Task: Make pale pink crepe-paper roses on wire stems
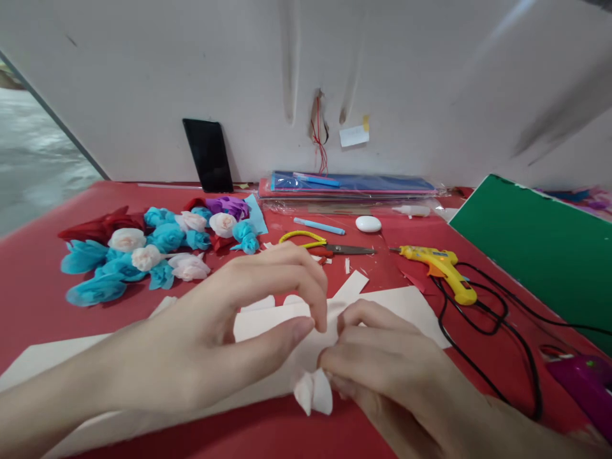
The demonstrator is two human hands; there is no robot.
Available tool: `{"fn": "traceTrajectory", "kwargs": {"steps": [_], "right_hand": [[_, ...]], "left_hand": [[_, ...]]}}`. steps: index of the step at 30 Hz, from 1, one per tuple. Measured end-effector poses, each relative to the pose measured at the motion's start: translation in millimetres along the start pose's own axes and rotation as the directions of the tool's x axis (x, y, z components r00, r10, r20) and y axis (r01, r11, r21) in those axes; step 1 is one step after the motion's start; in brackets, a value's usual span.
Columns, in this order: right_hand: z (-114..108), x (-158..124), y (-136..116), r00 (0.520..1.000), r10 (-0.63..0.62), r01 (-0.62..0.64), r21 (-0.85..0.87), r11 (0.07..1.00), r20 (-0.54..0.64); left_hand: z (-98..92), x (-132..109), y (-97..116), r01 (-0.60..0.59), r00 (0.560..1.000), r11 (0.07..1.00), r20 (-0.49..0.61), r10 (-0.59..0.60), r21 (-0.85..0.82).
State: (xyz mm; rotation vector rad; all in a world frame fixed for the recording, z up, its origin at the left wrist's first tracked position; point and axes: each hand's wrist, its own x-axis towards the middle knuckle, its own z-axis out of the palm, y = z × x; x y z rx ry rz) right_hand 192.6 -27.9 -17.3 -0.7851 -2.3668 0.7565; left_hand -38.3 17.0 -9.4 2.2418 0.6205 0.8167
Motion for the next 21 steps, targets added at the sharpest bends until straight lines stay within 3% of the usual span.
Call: {"fn": "traceTrajectory", "kwargs": {"steps": [2,5,13,16,21], "right_hand": [[-4,2,2,0.998,-0.037,0.036,0.014,0.999,0.042],[-7,3,2,0.992,0.024,-0.028,0.031,0.999,0.122],[-12,0,-5,0.988,0.061,-0.066,0.031,0.997,0.142],[-13,-1,-5,0.993,0.076,-0.079,0.029,0.996,0.093],[-12,-2,-7,0.996,-0.081,0.08,-0.028,0.996,-0.026]], "left_hand": [[-1.0,3,0,0.037,0.997,0.994,0.073,-0.03,-0.107],[-0.3,5,3,0.101,0.987,0.967,0.145,-0.068,-0.235],[-0.4,1,3,0.097,0.986,0.977,0.15,-0.068,-0.188],[-1.7,-1,3,0.114,0.987,0.986,0.127,-0.098,-0.123],[-4.7,-3,6,0.088,0.99,0.987,0.122,-0.071,-0.132]]}}
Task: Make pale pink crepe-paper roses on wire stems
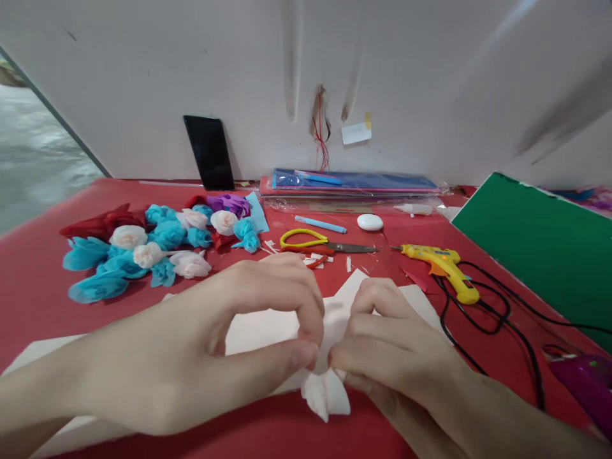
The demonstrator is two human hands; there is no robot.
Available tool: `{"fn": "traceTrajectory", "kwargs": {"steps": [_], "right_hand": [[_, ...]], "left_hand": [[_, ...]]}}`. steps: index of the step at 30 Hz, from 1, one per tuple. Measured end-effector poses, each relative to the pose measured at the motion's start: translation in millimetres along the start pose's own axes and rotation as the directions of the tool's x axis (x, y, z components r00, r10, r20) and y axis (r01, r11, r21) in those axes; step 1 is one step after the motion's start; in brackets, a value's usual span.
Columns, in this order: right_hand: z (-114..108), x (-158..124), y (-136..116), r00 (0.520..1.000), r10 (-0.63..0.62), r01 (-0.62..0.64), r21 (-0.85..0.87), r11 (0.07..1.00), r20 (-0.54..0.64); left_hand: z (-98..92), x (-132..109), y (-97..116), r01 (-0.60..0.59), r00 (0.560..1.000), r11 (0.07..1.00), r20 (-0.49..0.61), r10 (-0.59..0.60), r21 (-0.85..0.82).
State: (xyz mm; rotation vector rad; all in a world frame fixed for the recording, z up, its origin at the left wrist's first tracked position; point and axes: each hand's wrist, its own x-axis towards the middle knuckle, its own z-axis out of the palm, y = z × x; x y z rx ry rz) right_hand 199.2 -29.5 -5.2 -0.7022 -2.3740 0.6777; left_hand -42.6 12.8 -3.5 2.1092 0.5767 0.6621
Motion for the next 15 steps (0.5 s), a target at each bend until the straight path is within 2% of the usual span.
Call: {"fn": "traceTrajectory", "kwargs": {"steps": [4,7,15], "right_hand": [[-0.4,0.0,-1.1,1.0,-0.005,0.008,-0.097,0.995,0.029],[-0.8,2.1,-0.2,0.999,-0.009,0.016,-0.139,0.99,0.053],[-0.6,3.9,3.5,0.996,-0.001,0.008,-0.08,0.997,0.088]], "left_hand": [[1.9,-2.9,1.5,0.032,0.998,0.996,0.048,-0.028,-0.081],[3.2,-2.0,0.7,0.047,0.997,0.996,0.061,-0.043,-0.075],[0.9,4.4,-3.0,-0.065,0.997,0.996,0.03,0.066,-0.06]]}}
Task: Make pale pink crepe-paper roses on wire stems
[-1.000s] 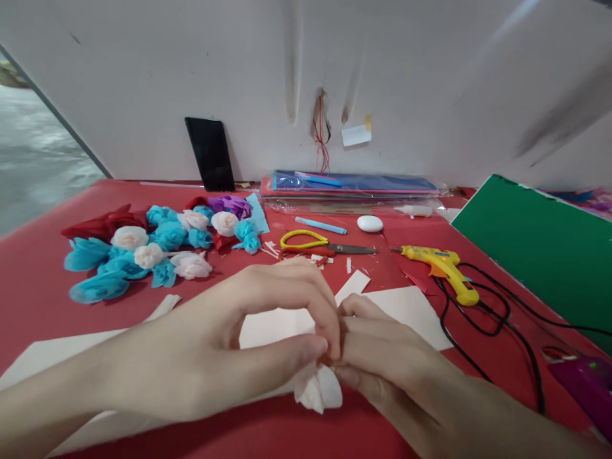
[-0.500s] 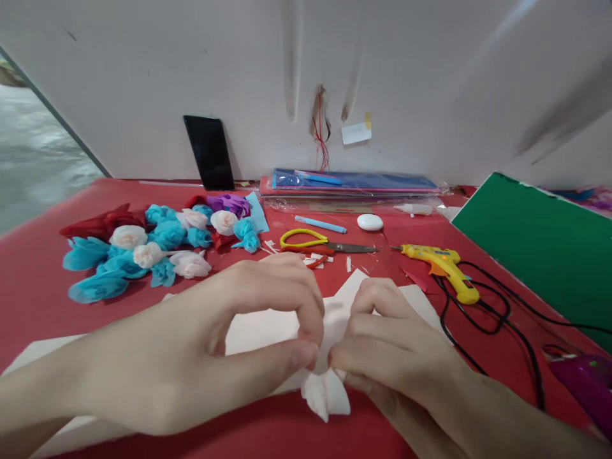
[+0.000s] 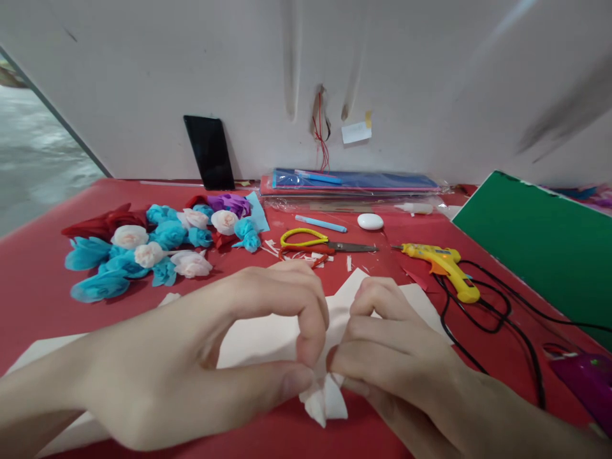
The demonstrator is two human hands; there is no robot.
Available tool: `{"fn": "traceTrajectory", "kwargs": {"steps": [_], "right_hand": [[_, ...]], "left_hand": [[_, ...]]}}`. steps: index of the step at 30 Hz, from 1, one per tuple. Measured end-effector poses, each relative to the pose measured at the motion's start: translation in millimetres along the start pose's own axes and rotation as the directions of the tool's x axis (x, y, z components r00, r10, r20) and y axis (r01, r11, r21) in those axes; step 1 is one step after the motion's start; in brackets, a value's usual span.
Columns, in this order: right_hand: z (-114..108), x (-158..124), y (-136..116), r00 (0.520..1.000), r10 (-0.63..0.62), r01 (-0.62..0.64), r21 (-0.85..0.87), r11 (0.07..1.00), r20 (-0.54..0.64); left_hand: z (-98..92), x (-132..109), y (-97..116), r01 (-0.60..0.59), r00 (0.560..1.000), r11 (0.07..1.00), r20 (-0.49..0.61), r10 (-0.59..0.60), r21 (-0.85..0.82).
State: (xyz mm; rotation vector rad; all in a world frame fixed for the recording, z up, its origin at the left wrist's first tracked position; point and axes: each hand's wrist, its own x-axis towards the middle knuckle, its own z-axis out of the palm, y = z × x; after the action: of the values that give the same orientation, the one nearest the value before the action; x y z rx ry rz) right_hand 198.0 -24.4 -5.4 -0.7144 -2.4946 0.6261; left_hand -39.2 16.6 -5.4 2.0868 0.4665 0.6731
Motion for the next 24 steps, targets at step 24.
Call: {"fn": "traceTrajectory", "kwargs": {"steps": [24], "right_hand": [[11,-4,1,0.977,-0.106,0.032,-0.367,0.93,-0.183]], "left_hand": [[5.6,-7,10,0.038,0.999,0.971,-0.034,-0.031,0.238]]}}
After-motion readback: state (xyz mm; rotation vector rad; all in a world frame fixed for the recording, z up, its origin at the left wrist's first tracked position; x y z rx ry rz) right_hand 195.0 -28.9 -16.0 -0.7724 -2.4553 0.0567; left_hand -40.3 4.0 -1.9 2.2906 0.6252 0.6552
